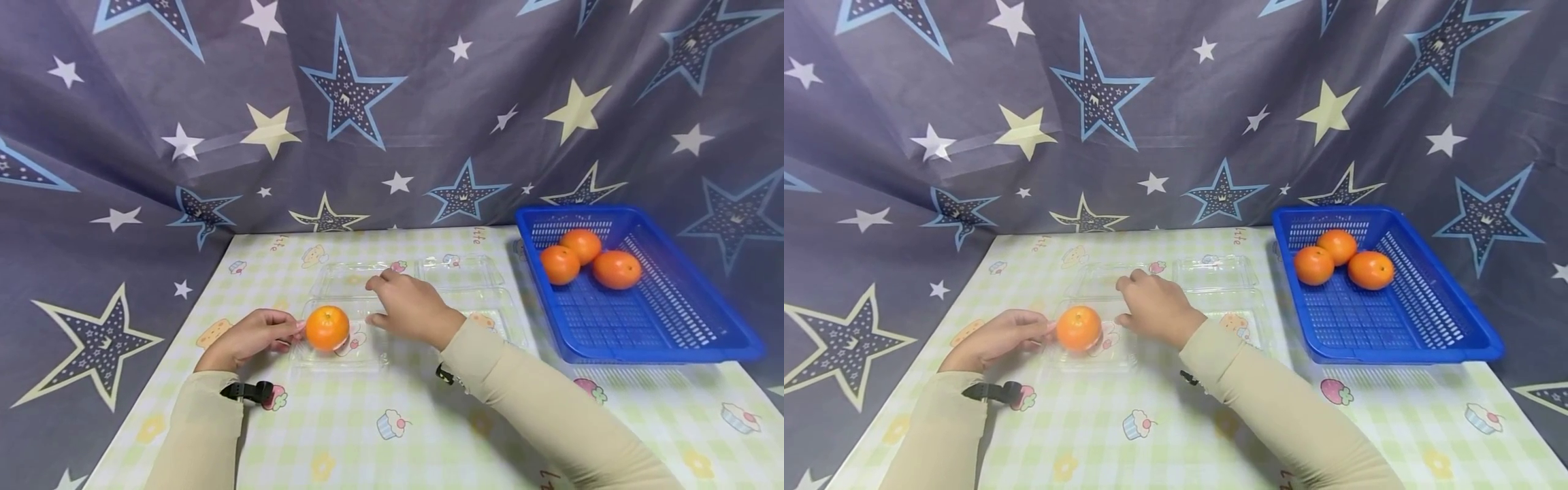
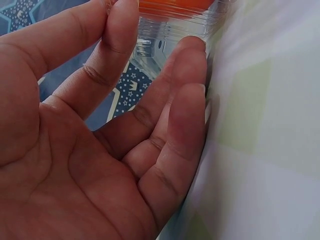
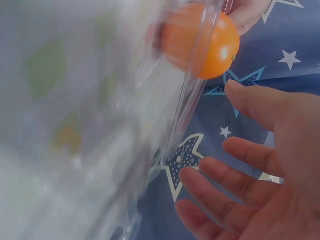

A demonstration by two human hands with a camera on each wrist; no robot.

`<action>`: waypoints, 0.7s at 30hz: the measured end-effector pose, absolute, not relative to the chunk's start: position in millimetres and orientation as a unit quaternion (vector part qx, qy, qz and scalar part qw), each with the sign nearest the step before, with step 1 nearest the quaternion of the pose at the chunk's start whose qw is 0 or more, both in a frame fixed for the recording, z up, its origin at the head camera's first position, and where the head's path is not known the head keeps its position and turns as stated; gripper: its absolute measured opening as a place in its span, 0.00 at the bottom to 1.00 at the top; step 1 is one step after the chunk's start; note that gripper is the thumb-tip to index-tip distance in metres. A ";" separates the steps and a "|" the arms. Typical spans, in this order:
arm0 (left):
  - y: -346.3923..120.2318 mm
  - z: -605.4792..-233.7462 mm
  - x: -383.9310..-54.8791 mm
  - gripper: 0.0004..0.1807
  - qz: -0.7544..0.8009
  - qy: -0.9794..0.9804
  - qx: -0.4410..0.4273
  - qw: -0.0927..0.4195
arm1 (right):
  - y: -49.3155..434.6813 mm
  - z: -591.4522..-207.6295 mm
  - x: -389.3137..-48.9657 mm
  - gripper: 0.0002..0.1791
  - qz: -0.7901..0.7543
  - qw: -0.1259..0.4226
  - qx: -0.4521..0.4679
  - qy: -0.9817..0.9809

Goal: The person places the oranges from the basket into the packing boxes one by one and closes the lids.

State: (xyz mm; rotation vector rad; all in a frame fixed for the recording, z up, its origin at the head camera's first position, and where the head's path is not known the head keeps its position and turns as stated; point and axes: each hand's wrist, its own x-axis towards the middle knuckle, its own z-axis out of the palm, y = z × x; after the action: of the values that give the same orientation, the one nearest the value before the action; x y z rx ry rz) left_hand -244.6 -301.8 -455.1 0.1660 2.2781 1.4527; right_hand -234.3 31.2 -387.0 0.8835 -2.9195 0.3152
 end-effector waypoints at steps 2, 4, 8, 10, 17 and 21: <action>-301.7 -454.8 -244.1 0.20 0.523 0.822 0.060 0.215 | 36.6 -386.0 -235.3 0.30 0.093 0.041 0.285 -0.953; -301.2 -454.3 -243.7 0.20 0.522 0.823 0.061 0.215 | 42.7 -385.4 -237.1 0.30 0.086 0.045 0.280 -0.955; -299.7 -453.6 -243.5 0.20 0.520 0.824 0.060 0.216 | 58.1 -384.4 -242.4 0.30 0.074 0.046 0.275 -0.957; -299.1 -453.7 -243.6 0.20 0.520 0.824 0.058 0.217 | 67.5 -383.8 -246.3 0.29 0.071 0.044 0.269 -0.959; -298.5 -454.7 -244.7 0.20 0.519 0.825 0.053 0.216 | 101.9 -380.3 -261.9 0.26 0.060 0.031 0.226 -0.972; -299.4 -455.1 -244.7 0.20 0.517 0.827 0.048 0.215 | 116.7 -380.2 -267.8 0.24 0.057 0.028 0.212 -0.975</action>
State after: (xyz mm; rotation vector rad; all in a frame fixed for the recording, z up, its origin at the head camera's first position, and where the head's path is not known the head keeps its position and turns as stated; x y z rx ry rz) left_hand -244.7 -299.4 -455.1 0.1328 2.2928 1.4339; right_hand -267.8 116.7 -380.2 0.6534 -3.0106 0.1744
